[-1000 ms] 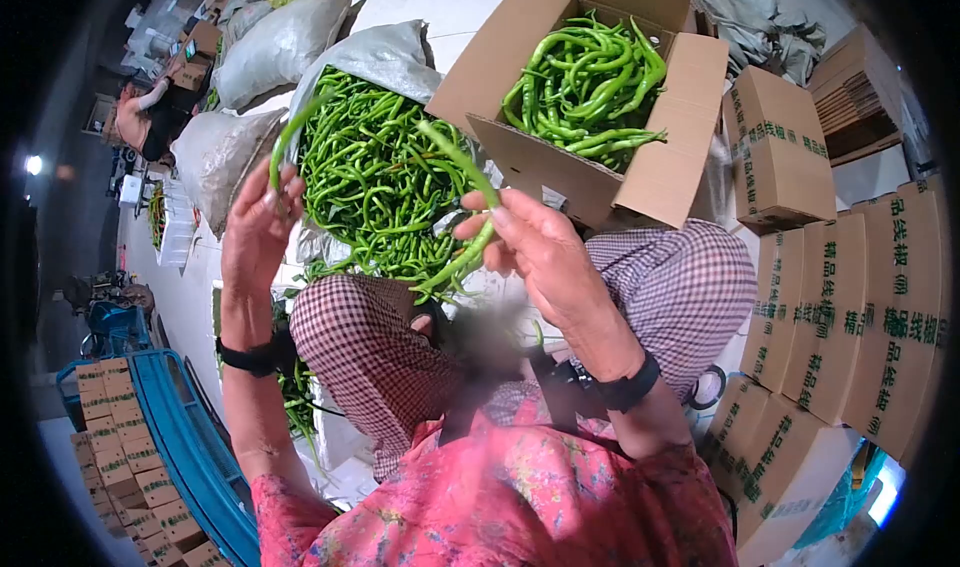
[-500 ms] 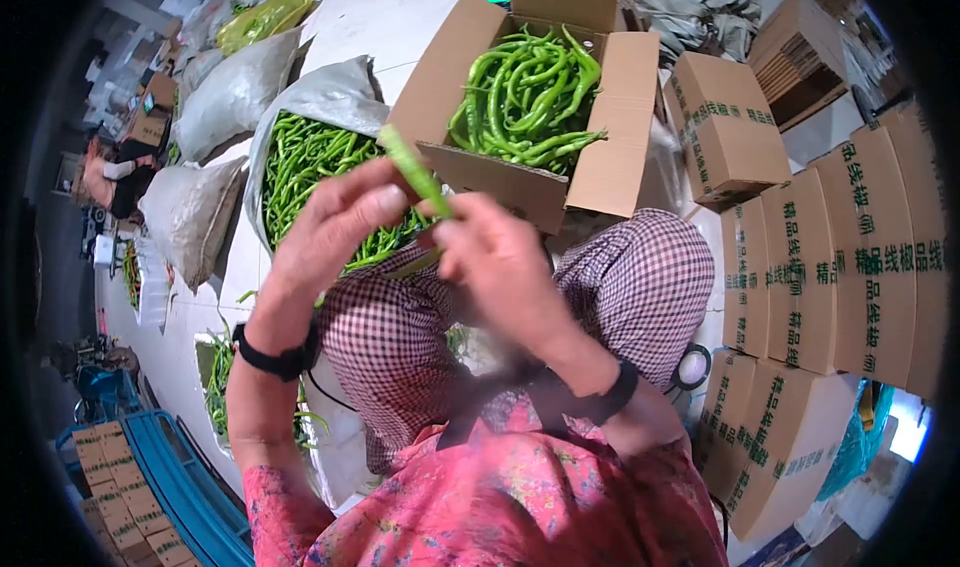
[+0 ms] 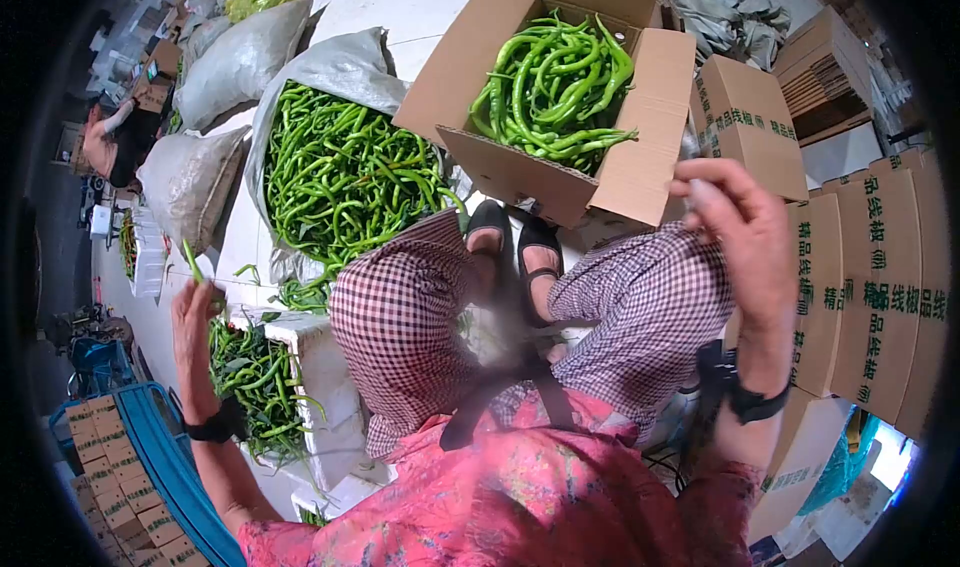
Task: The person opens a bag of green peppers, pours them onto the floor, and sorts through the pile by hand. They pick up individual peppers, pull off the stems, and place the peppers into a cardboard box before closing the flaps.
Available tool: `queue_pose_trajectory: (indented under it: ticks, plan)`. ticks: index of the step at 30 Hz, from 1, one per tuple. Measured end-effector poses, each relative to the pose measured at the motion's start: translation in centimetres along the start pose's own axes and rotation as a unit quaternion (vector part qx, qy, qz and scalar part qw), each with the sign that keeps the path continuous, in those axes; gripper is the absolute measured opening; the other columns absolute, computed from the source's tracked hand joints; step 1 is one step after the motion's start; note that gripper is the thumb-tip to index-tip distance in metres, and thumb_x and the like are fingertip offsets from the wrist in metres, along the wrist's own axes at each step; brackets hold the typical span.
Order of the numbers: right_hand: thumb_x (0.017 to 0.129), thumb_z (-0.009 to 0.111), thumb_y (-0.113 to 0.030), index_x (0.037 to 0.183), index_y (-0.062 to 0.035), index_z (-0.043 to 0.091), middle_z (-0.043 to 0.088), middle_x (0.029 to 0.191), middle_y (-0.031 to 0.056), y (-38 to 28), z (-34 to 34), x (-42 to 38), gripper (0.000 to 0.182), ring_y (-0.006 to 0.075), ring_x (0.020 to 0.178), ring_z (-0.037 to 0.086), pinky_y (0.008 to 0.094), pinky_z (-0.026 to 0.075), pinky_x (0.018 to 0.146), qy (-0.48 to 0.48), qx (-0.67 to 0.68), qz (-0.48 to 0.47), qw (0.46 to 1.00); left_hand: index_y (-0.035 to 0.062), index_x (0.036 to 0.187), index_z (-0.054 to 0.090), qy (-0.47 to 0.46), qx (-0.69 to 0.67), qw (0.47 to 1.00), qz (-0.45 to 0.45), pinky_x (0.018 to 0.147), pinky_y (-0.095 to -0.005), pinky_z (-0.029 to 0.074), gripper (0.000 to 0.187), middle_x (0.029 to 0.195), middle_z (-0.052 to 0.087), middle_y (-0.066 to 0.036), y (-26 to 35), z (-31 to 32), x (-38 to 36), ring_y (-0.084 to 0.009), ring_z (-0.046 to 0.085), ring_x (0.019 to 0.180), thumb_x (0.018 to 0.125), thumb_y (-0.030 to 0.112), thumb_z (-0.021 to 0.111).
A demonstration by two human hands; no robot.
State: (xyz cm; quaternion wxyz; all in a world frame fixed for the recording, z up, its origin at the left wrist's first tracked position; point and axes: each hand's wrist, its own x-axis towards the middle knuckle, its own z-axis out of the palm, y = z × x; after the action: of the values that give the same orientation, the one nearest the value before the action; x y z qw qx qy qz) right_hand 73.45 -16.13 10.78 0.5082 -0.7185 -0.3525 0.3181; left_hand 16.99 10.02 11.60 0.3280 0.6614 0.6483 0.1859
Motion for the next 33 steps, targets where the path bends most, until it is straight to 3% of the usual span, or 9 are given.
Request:
queue_pose_trajectory:
  ticks: [2, 3, 5, 7, 9, 15, 25, 28, 33]
  plan:
    - [0.095, 0.055, -0.017, 0.11, -0.0023, 0.063, 0.066, 0.096, 0.0034, 2.1, -4.0, 1.7, 0.022, 0.0045, 0.072, 0.055, 0.0171, 0.043, 0.06, 0.007, -0.005, 0.014, 1.0, 0.0006, 0.104, 0.06, 0.016, 0.421, 0.907, -0.01, 0.073, -0.0354, 0.047, 0.025, 0.087, 0.065, -0.013, -3.7, -1.5, 0.0, -0.0296, 0.062, 0.078, 0.087, 0.018, 0.063]
    - [0.094, 0.057, -0.021, 0.112, -0.0035, 0.062, 0.066, 0.097, 0.0026, 3.0, -5.5, 2.8, 0.026, 0.0047, 0.073, 0.055, 0.0169, 0.042, 0.059, -0.004, 0.027, 0.053, 0.998, 0.0007, 0.113, 0.059, 0.167, 0.51, 0.827, 0.164, 0.077, -0.0402, 0.048, 0.033, 0.093, 0.065, -0.019, -8.8, -2.2, -0.5, -0.0391, 0.061, 0.084, 0.084, 0.016, 0.064]
    - [0.094, 0.058, -0.026, 0.114, -0.0046, 0.061, 0.065, 0.097, 0.0017, 4.5, -7.2, 5.6, 0.029, 0.0049, 0.074, 0.055, 0.0166, 0.041, 0.058, -0.008, 0.056, 0.091, 0.994, 0.0019, 0.123, 0.055, 0.167, 0.453, 0.861, 0.159, 0.084, -0.0375, 0.048, 0.041, 0.105, 0.064, -0.021, -4.6, 0.0, -0.6, -0.0341, 0.062, 0.097, 0.087, 0.019, 0.064]
    - [0.09, 0.063, -0.036, 0.117, -0.0072, 0.059, 0.065, 0.097, 0.0014, 6.2, -7.3, 8.7, 0.039, 0.0056, 0.078, 0.055, 0.0173, 0.04, 0.06, 0.0, -0.015, 0.189, 0.982, 0.0019, 0.13, 0.051, 0.004, 0.071, 0.997, -0.017, 0.091, -0.0329, 0.046, 0.044, 0.116, 0.062, -0.021, 2.1, 3.8, 0.4, -0.0255, 0.059, 0.108, 0.091, 0.02, 0.063]
    - [0.086, 0.067, -0.042, 0.116, -0.0083, 0.06, 0.064, 0.096, 0.0012, 7.2, -6.2, 10.8, 0.046, 0.0065, 0.08, 0.055, 0.0185, 0.04, 0.061, -0.007, -0.039, 0.199, 0.979, -0.0038, 0.129, 0.051, -0.107, -0.046, 0.99, 0.083, 0.084, -0.0275, 0.045, 0.05, 0.11, 0.063, -0.011, 4.5, 8.2, 3.9, -0.0161, 0.059, 0.101, 0.094, 0.031, 0.059]
    - [0.084, 0.07, -0.029, 0.115, -0.0014, 0.058, 0.062, 0.088, -0.0002, 9.8, -2.2, 14.1, 0.043, 0.0044, 0.07, 0.055, 0.0174, 0.042, 0.056, -0.107, 0.013, 0.212, 0.971, 0.0008, 0.13, 0.052, -0.23, -0.08, 0.964, 0.106, 0.092, -0.0325, 0.044, 0.049, 0.113, 0.065, -0.012, 13.1, 20.1, 10.7, -0.0196, 0.06, 0.106, 0.096, 0.036, 0.053]
    - [0.09, 0.062, -0.025, 0.115, -0.0014, 0.054, 0.058, 0.081, -0.0037, 12.2, -1.3, 14.4, 0.035, 0.0015, 0.059, 0.048, 0.0163, 0.036, 0.047, -0.162, 0.05, 0.223, 0.96, -0.0035, 0.124, 0.054, -0.325, -0.325, 0.874, -0.16, 0.086, -0.0267, 0.047, 0.041, 0.1, 0.064, -0.004, -8.8, 28.0, 0.2, -0.0126, 0.059, 0.092, 0.092, 0.021, 0.063]
    - [0.091, 0.062, -0.024, 0.114, -0.0033, 0.055, 0.057, 0.077, -0.0042, 12.4, -1.1, 14.4, 0.032, -0.0002, 0.051, 0.044, 0.0136, 0.032, 0.039, -0.102, 0.041, 0.243, 0.964, -0.0029, 0.118, 0.059, -0.268, -0.265, 0.89, -0.257, 0.084, -0.0261, 0.047, 0.032, 0.103, 0.065, -0.005, -5.2, 27.2, -7.5, -0.0123, 0.059, 0.091, 0.089, 0.011, 0.061]
    - [0.091, 0.063, -0.023, 0.111, -0.0039, 0.056, 0.057, 0.075, -0.0045, 12.5, -1.9, 14.9, 0.029, 0.0002, 0.051, 0.043, 0.0146, 0.032, 0.041, -0.108, 0.034, 0.249, 0.962, -0.0032, 0.116, 0.06, -0.284, -0.275, 0.882, -0.256, 0.082, -0.026, 0.048, 0.031, 0.101, 0.066, -0.006, -12.6, 29.3, -8.3, -0.0119, 0.059, 0.089, 0.089, 0.012, 0.062]
